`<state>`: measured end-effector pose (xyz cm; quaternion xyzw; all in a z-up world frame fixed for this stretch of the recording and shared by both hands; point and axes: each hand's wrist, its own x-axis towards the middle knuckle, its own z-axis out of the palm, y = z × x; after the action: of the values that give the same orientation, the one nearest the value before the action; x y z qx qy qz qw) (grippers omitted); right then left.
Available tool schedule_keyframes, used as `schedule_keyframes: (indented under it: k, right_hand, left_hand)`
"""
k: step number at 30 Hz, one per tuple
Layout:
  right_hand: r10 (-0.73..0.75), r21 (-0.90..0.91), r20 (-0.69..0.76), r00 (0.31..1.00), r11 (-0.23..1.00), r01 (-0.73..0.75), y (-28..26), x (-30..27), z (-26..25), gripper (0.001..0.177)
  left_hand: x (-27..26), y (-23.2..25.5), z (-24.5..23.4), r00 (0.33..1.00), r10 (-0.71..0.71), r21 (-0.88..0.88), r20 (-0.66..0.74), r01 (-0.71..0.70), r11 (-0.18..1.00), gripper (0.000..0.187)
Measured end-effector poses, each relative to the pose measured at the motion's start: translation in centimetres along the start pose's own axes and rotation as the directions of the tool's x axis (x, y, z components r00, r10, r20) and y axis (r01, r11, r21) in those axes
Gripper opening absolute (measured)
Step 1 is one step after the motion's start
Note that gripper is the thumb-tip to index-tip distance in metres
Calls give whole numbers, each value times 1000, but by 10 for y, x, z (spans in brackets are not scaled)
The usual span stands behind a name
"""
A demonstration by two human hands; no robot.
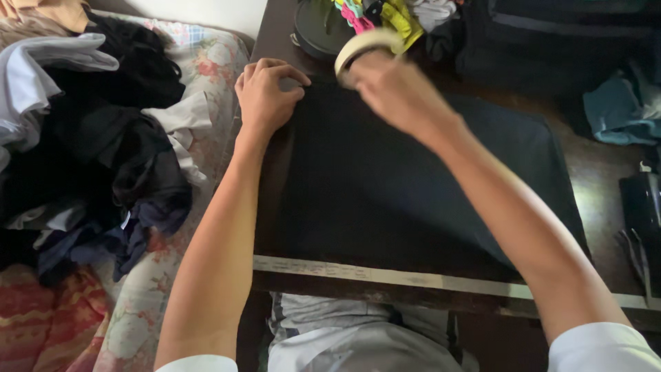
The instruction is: The person folds a black garment on a table and then uses a lint roller to clean its surface. The person rolls the lint roller back and forth across the fabric to remove lint and debris.
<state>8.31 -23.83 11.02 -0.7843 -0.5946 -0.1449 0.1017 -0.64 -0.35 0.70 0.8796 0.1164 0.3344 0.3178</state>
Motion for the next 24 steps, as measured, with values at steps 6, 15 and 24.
schedule_keyframes:
  k: [6, 15, 24]
  right_hand:
    - [-21, -37, -45, 999, 999, 19, 10, 2, 9, 17]
    - [-71, -62, -130, 989, 996, 64, 22, 4, -9, 16]
    - [-32, -115, 65, 997, 993, 39, 8, -21, 18, 14]
  left_hand:
    - [0, 2, 1, 1000, 26, 3, -12, -26, 1000, 18]
    - [-1, 0, 3, 1000, 23, -9, -3, -23, 1000, 19]
    - [-5, 17, 1, 997, 77, 80, -15, -76, 994, 24]
